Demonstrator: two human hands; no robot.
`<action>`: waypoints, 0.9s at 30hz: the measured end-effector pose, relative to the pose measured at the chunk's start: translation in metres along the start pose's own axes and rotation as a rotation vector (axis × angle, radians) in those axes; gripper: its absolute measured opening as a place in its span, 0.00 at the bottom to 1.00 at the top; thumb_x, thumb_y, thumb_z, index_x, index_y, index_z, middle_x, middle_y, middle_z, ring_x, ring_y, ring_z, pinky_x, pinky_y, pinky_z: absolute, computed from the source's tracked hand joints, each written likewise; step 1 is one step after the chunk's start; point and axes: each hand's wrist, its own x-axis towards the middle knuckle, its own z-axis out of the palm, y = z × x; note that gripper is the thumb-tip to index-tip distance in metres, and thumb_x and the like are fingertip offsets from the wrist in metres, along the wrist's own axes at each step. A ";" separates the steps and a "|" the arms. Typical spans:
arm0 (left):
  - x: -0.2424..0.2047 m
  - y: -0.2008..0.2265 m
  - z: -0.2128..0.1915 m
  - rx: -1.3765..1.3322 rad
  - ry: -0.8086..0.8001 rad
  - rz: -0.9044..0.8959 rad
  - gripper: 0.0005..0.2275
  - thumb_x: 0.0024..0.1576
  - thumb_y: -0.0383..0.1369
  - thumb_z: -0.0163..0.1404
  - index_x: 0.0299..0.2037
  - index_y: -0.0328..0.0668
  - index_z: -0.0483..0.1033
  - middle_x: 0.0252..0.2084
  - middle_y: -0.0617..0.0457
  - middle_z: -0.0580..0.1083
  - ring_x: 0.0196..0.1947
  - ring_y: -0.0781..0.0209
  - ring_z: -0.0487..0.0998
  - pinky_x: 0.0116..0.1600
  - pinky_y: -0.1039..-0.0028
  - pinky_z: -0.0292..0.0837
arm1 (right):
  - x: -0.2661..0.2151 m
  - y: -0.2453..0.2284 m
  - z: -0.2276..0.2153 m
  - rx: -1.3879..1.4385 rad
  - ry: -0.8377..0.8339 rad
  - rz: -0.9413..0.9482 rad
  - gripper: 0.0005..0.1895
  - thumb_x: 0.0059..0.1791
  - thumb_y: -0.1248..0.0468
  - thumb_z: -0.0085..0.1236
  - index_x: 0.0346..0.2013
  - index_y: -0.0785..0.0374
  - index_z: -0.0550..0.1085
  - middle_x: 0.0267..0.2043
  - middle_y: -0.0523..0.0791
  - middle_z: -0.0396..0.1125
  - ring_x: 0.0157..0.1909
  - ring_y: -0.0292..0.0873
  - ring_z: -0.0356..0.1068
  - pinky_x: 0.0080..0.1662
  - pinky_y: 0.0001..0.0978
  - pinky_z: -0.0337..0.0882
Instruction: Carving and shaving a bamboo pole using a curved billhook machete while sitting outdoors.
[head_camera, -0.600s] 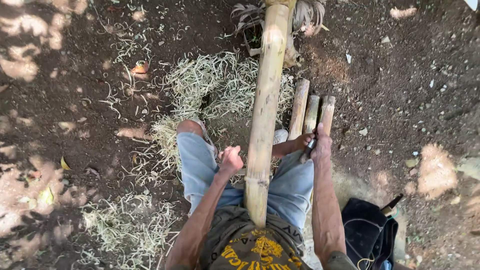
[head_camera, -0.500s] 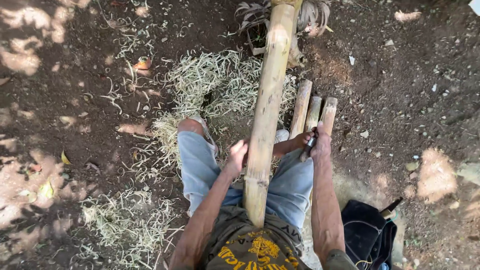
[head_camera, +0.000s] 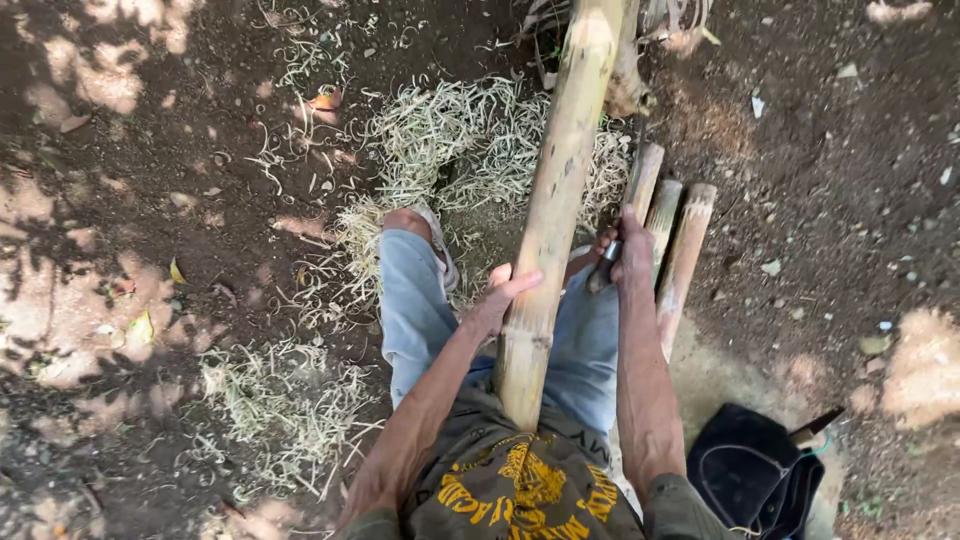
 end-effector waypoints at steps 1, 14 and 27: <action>-0.002 0.006 0.009 -0.005 0.000 0.008 0.20 0.56 0.38 0.58 0.51 0.27 0.73 0.39 0.45 0.80 0.33 0.59 0.81 0.37 0.66 0.80 | 0.006 -0.004 -0.005 -0.007 -0.006 -0.001 0.19 0.54 0.51 0.56 0.27 0.60 0.66 0.20 0.43 0.60 0.20 0.43 0.63 0.22 0.38 0.66; -0.017 0.023 0.039 0.491 0.255 0.160 0.27 0.50 0.42 0.61 0.54 0.32 0.68 0.44 0.45 0.77 0.42 0.60 0.80 0.48 0.70 0.77 | -0.005 0.000 -0.017 0.128 0.097 0.018 0.19 0.55 0.50 0.57 0.29 0.60 0.67 0.19 0.42 0.60 0.20 0.41 0.62 0.22 0.36 0.65; -0.018 0.020 0.042 0.457 0.217 0.221 0.26 0.52 0.42 0.59 0.53 0.32 0.65 0.42 0.47 0.76 0.39 0.63 0.79 0.45 0.72 0.77 | -0.018 0.005 -0.015 0.110 0.091 -0.072 0.19 0.54 0.52 0.59 0.27 0.61 0.66 0.18 0.43 0.61 0.18 0.41 0.63 0.21 0.35 0.65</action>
